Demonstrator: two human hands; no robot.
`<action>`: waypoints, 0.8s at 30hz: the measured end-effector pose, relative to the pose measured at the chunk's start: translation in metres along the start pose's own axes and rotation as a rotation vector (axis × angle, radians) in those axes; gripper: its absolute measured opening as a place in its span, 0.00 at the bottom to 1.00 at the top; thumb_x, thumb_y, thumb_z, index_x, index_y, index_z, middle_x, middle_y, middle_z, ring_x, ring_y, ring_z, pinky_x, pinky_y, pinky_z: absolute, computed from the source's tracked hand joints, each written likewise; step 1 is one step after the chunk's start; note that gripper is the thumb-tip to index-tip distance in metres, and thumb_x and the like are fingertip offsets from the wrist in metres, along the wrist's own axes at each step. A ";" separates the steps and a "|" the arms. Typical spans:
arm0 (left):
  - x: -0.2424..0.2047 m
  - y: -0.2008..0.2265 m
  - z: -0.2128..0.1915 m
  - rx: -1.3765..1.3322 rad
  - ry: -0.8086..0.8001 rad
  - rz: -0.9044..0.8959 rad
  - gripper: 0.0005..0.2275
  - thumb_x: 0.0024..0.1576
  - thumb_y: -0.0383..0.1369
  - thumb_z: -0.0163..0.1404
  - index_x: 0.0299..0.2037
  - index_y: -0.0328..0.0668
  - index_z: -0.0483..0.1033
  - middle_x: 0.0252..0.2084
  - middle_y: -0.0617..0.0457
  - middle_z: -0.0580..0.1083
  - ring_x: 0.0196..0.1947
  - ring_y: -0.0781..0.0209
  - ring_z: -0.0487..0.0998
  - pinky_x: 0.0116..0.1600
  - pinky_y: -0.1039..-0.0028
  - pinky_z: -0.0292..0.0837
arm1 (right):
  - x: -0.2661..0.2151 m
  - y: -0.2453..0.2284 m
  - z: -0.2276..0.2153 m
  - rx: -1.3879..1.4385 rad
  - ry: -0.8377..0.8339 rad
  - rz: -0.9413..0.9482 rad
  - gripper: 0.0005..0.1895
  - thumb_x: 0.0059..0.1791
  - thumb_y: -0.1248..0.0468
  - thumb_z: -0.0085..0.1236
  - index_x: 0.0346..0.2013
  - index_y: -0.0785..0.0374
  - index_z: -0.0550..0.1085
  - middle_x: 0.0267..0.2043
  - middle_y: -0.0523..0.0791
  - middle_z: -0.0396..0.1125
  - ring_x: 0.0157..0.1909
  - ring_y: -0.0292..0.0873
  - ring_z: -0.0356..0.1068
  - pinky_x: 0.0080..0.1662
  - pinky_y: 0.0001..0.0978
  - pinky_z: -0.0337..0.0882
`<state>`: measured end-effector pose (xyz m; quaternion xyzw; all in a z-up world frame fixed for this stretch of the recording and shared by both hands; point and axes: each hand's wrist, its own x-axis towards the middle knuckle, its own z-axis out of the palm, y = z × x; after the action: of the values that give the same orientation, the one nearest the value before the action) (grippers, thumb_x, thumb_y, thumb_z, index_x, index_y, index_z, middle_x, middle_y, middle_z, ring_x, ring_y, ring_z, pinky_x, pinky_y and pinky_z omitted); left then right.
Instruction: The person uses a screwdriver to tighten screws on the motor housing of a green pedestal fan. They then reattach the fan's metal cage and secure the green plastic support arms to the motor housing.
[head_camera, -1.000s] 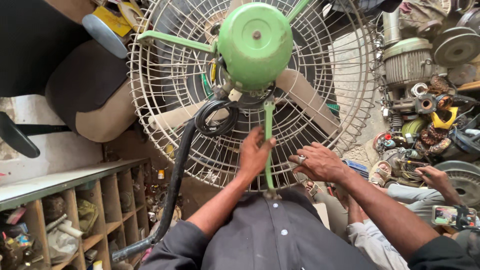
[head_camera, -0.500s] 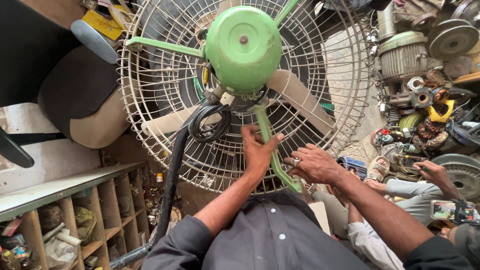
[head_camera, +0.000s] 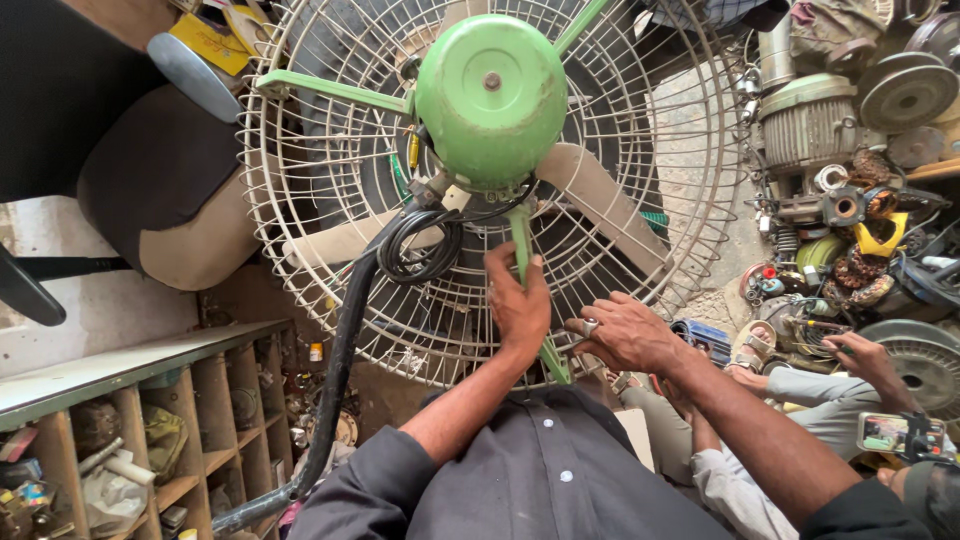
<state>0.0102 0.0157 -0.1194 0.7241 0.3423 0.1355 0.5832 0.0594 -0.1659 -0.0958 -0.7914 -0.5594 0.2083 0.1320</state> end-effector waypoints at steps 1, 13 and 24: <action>0.000 0.002 -0.001 -0.081 -0.029 -0.094 0.15 0.63 0.35 0.49 0.57 0.38 0.64 0.42 0.50 0.74 0.42 0.57 0.75 0.47 0.62 0.70 | 0.000 -0.001 -0.001 0.003 -0.001 0.000 0.23 0.48 0.46 0.58 0.53 0.54 0.75 0.38 0.41 0.67 0.40 0.42 0.67 0.43 0.38 0.63; 0.032 0.009 -0.004 -0.729 -0.222 -0.400 0.27 0.57 0.22 0.52 0.68 0.43 0.63 0.36 0.52 0.71 0.29 0.66 0.73 0.30 0.74 0.74 | 0.001 0.000 -0.003 0.023 0.013 0.007 0.22 0.48 0.48 0.58 0.51 0.55 0.76 0.36 0.43 0.67 0.39 0.45 0.67 0.43 0.39 0.64; 0.080 -0.010 -0.006 -1.098 -0.495 -0.413 0.13 0.65 0.26 0.53 0.58 0.29 0.71 0.42 0.45 0.77 0.34 0.56 0.77 0.34 0.71 0.74 | 0.006 0.008 0.008 -0.006 -0.079 0.075 0.17 0.44 0.50 0.61 0.44 0.52 0.78 0.37 0.43 0.72 0.42 0.46 0.71 0.43 0.44 0.64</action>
<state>0.0618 0.0728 -0.1430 0.2486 0.2108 0.0044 0.9454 0.0642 -0.1630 -0.1078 -0.8034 -0.5347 0.2426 0.0993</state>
